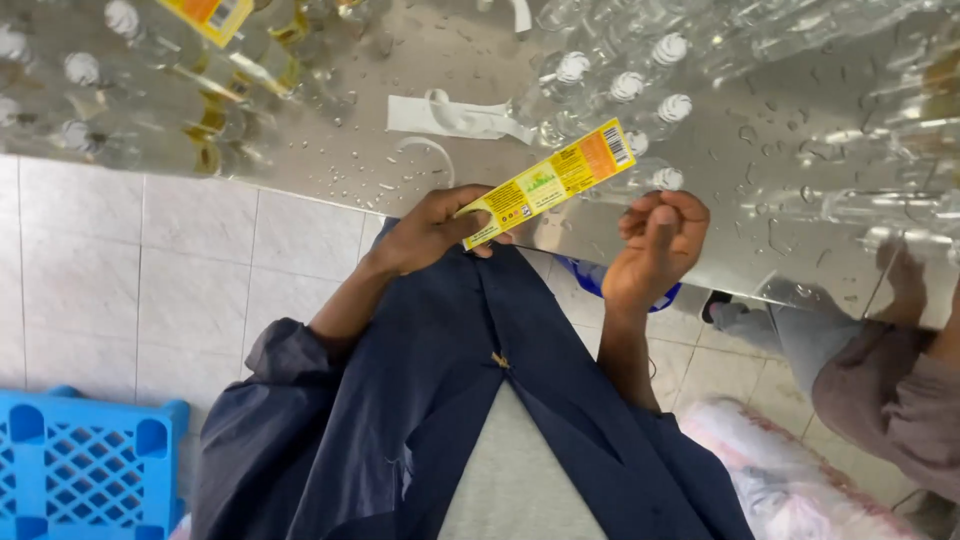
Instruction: Applying adhesive labels to clear plastic bottles by hand on a production table.
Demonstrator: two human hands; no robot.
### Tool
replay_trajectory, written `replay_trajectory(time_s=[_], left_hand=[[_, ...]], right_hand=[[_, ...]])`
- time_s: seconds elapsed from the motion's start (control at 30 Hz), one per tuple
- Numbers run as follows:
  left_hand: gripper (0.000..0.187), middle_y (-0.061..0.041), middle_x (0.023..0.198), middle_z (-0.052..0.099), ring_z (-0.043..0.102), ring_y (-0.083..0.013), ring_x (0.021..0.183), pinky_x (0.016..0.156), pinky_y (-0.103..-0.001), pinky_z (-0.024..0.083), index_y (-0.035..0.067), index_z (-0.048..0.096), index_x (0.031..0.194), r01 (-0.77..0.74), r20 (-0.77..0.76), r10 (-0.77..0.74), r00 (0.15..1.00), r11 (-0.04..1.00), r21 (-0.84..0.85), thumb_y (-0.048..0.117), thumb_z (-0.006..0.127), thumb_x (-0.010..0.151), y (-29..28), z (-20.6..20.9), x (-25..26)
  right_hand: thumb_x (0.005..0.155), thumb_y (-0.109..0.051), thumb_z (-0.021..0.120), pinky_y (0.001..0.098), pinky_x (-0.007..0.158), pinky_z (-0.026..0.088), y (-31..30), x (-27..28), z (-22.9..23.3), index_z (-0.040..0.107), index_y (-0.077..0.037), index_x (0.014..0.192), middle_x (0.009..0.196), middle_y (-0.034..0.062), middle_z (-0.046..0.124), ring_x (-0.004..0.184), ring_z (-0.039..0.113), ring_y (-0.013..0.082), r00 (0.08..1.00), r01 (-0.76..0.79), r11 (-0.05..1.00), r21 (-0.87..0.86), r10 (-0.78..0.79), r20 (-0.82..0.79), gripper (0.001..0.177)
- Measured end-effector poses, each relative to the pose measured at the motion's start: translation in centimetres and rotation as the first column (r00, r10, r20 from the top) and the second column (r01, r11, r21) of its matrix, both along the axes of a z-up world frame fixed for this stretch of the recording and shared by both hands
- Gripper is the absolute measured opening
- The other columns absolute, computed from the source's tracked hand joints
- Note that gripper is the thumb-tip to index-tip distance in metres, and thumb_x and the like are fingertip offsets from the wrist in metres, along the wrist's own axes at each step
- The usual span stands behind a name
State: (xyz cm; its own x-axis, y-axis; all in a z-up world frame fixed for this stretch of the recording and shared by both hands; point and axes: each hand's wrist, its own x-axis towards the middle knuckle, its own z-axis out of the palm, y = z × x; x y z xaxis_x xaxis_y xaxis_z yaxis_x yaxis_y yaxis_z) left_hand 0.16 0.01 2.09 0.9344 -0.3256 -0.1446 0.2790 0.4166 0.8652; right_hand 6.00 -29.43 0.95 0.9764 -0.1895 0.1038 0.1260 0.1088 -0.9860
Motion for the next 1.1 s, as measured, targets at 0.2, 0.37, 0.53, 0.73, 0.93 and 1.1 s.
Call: replay_trajectory(time_s=[0.2,0.37,0.53,0.73,0.93,1.1], left_hand=[[0.047,-0.036,0.142,0.064,0.068,-0.0389,0.122,0.096,-0.055,0.067,-0.007,0.052,0.157,0.092,-0.036,-0.094,0.995,0.995,-0.049,0.011,0.053,0.114,-3.0,-1.4,0.5],[0.046,-0.041,0.145,0.06,0.064,-0.0449,0.126,0.097,-0.061,0.064,-0.001,0.053,0.159,0.188,0.02,-0.191,0.981,0.977,0.098,0.007,0.049,0.114,-2.6,-1.6,1.4],[0.051,-0.04,0.127,0.071,0.076,-0.0547,0.108,0.091,-0.065,0.065,0.002,0.058,0.154,0.314,0.123,-0.422,0.898,0.812,0.492,-0.005,0.049,0.105,-0.9,3.0,2.1],[0.042,-0.022,0.131,0.076,0.08,-0.0398,0.103,0.082,-0.05,0.068,0.015,0.074,0.142,0.215,0.124,-0.36,0.925,0.762,0.61,-0.002,0.059,0.106,-1.8,-1.8,1.5],[0.02,-0.018,0.105,0.083,0.082,-0.0345,0.098,0.083,-0.045,0.065,0.009,0.085,0.118,0.216,0.041,-0.289,0.956,0.795,0.567,0.006,0.077,0.1,-1.3,-2.1,1.6],[0.015,-0.017,0.103,0.083,0.079,-0.0246,0.097,0.089,-0.04,0.064,0.006,0.086,0.113,0.153,0.025,-0.187,0.982,0.867,0.475,0.005,0.082,0.098,1.0,-1.9,0.9]], right_hand=[[0.106,-0.037,0.075,0.0255,0.078,0.051,5.6,-4.5,1.1,0.054,-0.003,0.136,0.111,0.0121,0.063,0.094,0.062,0.0143,0.967,-0.136,0.991,0.016,0.136,-0.216,0.05],[0.108,-0.036,0.072,0.0232,0.079,0.05,2.8,-3.8,1.0,0.047,-0.005,0.141,0.116,0.0109,0.061,0.098,0.061,0.0125,0.992,0.033,0.999,-0.03,-0.036,-0.123,0.051],[0.106,-0.021,0.079,0.0285,0.082,0.053,-3.5,-4.6,0.6,0.065,0.0,0.119,0.105,0.0131,0.066,0.096,0.067,0.0161,0.998,-0.033,0.972,-0.233,0.019,-0.062,0.028],[0.096,-0.002,0.083,0.0332,0.082,0.059,-7.0,-10.7,-2.2,0.075,0.005,0.107,0.102,0.0175,0.072,0.096,0.072,0.0225,0.958,-0.121,0.974,-0.193,0.063,-0.28,0.015],[0.097,-0.009,0.082,0.0354,0.082,0.061,-8.0,-11.0,-6.5,0.072,0.008,0.109,0.101,0.0219,0.071,0.095,0.071,0.0256,0.963,-0.065,0.998,-0.026,0.056,-0.262,0.023],[0.097,-0.041,0.094,0.0515,0.119,0.043,-5.7,-3.8,-10.0,0.028,-0.001,0.168,0.16,0.0274,0.049,0.151,0.046,0.0386,0.982,-0.052,0.955,-0.293,-0.005,-0.19,0.105]])
